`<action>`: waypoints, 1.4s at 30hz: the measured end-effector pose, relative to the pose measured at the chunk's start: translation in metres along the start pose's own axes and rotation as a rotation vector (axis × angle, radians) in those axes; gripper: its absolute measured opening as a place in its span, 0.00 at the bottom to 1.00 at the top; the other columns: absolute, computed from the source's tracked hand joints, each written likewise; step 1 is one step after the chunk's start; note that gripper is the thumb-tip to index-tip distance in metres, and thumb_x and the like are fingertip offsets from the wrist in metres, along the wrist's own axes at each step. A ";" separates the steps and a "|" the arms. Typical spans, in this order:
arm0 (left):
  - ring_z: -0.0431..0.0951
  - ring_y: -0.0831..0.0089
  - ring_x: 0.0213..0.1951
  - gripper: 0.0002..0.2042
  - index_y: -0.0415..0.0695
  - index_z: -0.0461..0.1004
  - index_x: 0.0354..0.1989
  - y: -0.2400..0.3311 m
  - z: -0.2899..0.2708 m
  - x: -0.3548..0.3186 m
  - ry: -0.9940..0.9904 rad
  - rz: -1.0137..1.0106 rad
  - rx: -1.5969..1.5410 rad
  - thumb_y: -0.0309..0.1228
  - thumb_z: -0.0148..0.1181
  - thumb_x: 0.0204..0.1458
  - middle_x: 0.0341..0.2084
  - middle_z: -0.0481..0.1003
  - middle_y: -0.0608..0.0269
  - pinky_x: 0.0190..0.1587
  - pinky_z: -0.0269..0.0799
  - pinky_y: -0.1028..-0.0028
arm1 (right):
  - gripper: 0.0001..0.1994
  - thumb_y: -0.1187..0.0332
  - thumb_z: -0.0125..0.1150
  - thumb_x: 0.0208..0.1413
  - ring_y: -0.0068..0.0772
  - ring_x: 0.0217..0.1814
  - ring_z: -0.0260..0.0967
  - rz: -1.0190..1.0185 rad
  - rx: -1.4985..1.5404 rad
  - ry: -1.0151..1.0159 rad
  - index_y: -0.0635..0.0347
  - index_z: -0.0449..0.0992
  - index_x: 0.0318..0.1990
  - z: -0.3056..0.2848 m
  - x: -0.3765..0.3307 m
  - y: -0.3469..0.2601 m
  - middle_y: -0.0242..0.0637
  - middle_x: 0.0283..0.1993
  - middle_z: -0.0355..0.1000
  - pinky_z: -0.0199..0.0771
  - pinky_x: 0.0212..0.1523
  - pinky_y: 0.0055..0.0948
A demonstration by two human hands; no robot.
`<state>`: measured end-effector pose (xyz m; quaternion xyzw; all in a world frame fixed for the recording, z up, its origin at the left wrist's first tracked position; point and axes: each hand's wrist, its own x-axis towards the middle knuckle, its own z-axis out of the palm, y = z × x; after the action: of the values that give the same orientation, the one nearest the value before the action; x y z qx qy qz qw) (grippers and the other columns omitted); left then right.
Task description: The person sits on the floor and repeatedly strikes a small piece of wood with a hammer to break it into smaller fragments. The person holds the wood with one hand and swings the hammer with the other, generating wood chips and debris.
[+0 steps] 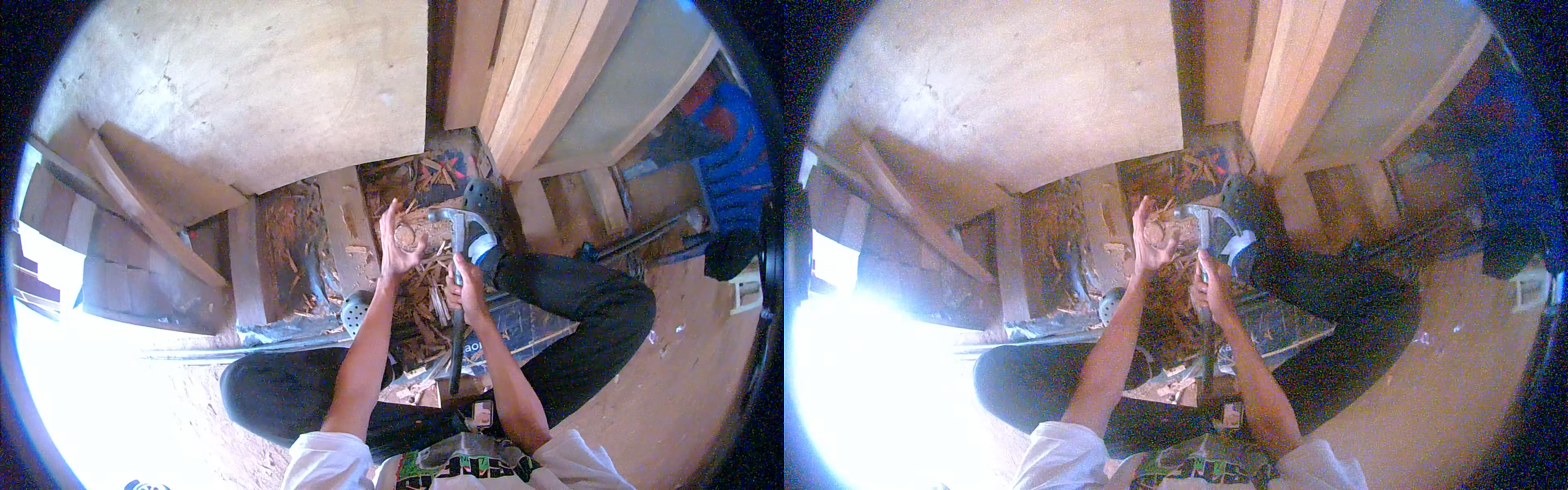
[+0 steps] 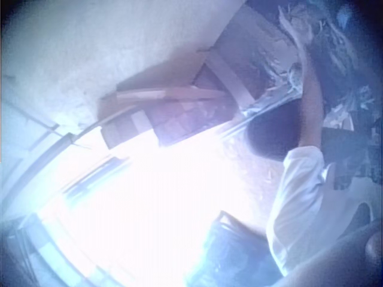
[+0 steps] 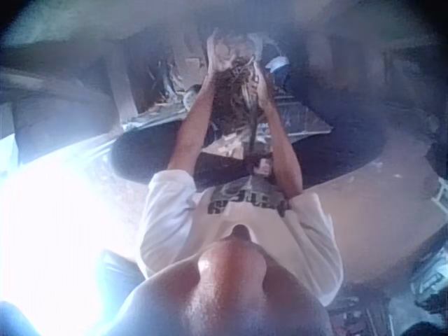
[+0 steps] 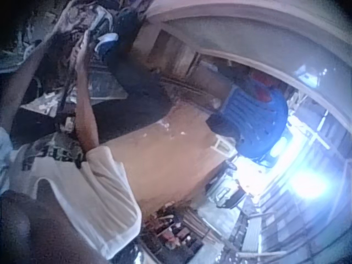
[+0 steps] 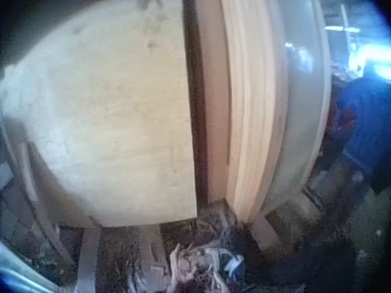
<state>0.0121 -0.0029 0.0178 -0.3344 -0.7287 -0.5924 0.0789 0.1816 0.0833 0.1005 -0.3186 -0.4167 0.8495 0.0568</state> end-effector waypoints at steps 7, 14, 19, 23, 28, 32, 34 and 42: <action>0.72 0.63 0.22 0.09 0.39 0.73 0.22 -0.014 0.036 0.025 -0.131 -0.273 0.016 0.31 0.66 0.41 0.19 0.73 0.57 0.30 0.69 0.67 | 0.20 0.45 0.50 0.60 0.14 0.08 0.45 -0.039 -0.029 0.274 0.50 0.62 0.28 -0.021 -0.017 -0.032 0.22 0.13 0.49 0.41 0.08 0.18; 0.72 0.52 0.21 0.11 0.37 0.72 0.21 0.001 0.024 0.030 -0.005 -0.063 0.031 0.32 0.65 0.41 0.18 0.72 0.47 0.28 0.67 0.62 | 0.20 0.44 0.47 0.61 0.13 0.08 0.39 -0.128 0.126 0.262 0.49 0.61 0.27 -0.029 -0.018 -0.041 0.20 0.13 0.45 0.38 0.08 0.20; 0.70 0.54 0.50 0.27 0.39 0.72 0.43 0.006 0.010 0.023 -0.035 0.076 0.192 0.45 0.70 0.39 0.42 0.73 0.50 0.52 0.60 0.57 | 0.21 0.43 0.47 0.61 0.14 0.09 0.37 -0.101 0.277 0.267 0.48 0.62 0.26 -0.031 -0.007 -0.030 0.20 0.12 0.45 0.36 0.08 0.20; 0.60 0.51 0.59 0.48 0.41 0.60 0.60 -0.010 -0.030 0.009 -0.093 0.045 0.199 0.60 0.69 0.32 0.55 0.64 0.49 0.62 0.49 0.55 | 0.22 0.41 0.50 0.58 0.14 0.08 0.38 0.004 0.394 0.229 0.48 0.62 0.24 -0.017 0.018 -0.016 0.19 0.12 0.45 0.36 0.08 0.19; 0.59 0.49 0.59 0.53 0.41 0.53 0.65 -0.011 -0.047 -0.011 -0.133 0.039 0.202 0.59 0.70 0.33 0.58 0.61 0.46 0.62 0.50 0.54 | 0.22 0.44 0.52 0.58 0.14 0.06 0.39 0.300 -0.056 -0.184 0.50 0.64 0.23 0.001 0.021 0.006 0.19 0.11 0.45 0.38 0.06 0.19; 0.60 0.48 0.58 0.49 0.37 0.51 0.65 -0.010 -0.021 -0.016 -0.140 -0.015 0.271 0.46 0.74 0.36 0.57 0.61 0.45 0.61 0.55 0.55 | 0.22 0.43 0.48 0.61 0.14 0.06 0.37 0.254 0.319 -0.170 0.50 0.64 0.24 -0.006 0.014 -0.005 0.19 0.10 0.44 0.37 0.06 0.19; 0.61 0.48 0.58 0.45 0.35 0.52 0.63 -0.015 -0.004 -0.015 -0.102 -0.058 0.171 0.42 0.72 0.40 0.56 0.61 0.44 0.60 0.56 0.55 | 0.22 0.43 0.48 0.60 0.13 0.07 0.37 0.204 0.316 -0.036 0.49 0.64 0.23 -0.016 0.011 -0.015 0.18 0.11 0.44 0.38 0.06 0.19; 0.60 0.55 0.59 0.31 0.36 0.54 0.60 -0.018 0.018 -0.008 -0.272 -0.033 0.407 0.43 0.56 0.55 0.54 0.63 0.49 0.62 0.43 0.54 | 0.22 0.41 0.49 0.59 0.13 0.08 0.37 0.026 0.254 0.137 0.46 0.63 0.23 -0.033 -0.003 -0.030 0.17 0.11 0.44 0.36 0.09 0.18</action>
<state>0.0130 0.0095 -0.0061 -0.3765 -0.8423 -0.3840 0.0363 0.1985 0.1239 0.1090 -0.3717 -0.2968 0.8722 0.1140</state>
